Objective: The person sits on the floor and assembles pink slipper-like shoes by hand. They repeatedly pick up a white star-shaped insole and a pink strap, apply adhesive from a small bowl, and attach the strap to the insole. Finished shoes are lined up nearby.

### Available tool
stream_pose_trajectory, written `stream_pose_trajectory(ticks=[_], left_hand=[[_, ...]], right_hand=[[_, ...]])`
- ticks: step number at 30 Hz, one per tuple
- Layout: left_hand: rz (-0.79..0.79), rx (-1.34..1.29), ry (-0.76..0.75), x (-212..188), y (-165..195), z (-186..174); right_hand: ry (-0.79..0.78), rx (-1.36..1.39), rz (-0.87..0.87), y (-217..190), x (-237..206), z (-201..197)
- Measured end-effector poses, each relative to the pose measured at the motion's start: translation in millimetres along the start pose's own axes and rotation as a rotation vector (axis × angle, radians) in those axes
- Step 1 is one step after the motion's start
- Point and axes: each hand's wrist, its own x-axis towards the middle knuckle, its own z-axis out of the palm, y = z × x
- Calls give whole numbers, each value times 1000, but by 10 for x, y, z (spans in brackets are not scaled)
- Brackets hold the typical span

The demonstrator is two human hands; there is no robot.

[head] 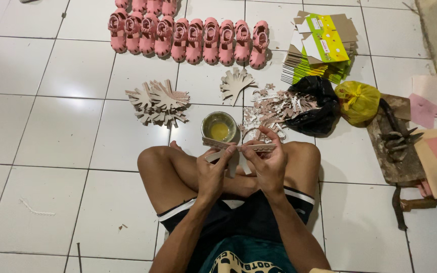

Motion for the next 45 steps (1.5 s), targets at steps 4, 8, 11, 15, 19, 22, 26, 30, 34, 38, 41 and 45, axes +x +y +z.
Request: stream_pose_trajectory(ticks=[4,8,11,15,19,22,26,30,34,38,41,45], left_hand=[[-42,108,-15,6,79,-1],[2,167,38,8,80,3],[23,143,93,10,44,-19],[78,41,90,10,19,-55],[34,148,121,0,28,-68],[42,102,99,3,35,-57],[18,81,113,-3,39,-41],[64,88,89,-15,55,-40],[75,88,95,-10,70,-38],[99,61,92,-2,67,-35],[89,97,108,-12,62,-42],[94,97,92,-28,70,-45]], right_hand=[[20,-8,33,-16,0,3],[53,-66,50,-56,30,-20],[72,-39,31,-94,70,-78],[50,39,-33,-126,93,-147],[64,15,-28,-137,93,-163],[76,-14,-28,-137,85,-170],[91,-15,-20,-120,80,-191],[95,-12,-49,-97,91,-199],[72,39,-43,-101,97,-178],[26,47,-33,-124,93,-152],[37,25,-29,-136,91,-147],[59,-5,-14,-138,86,-144]])
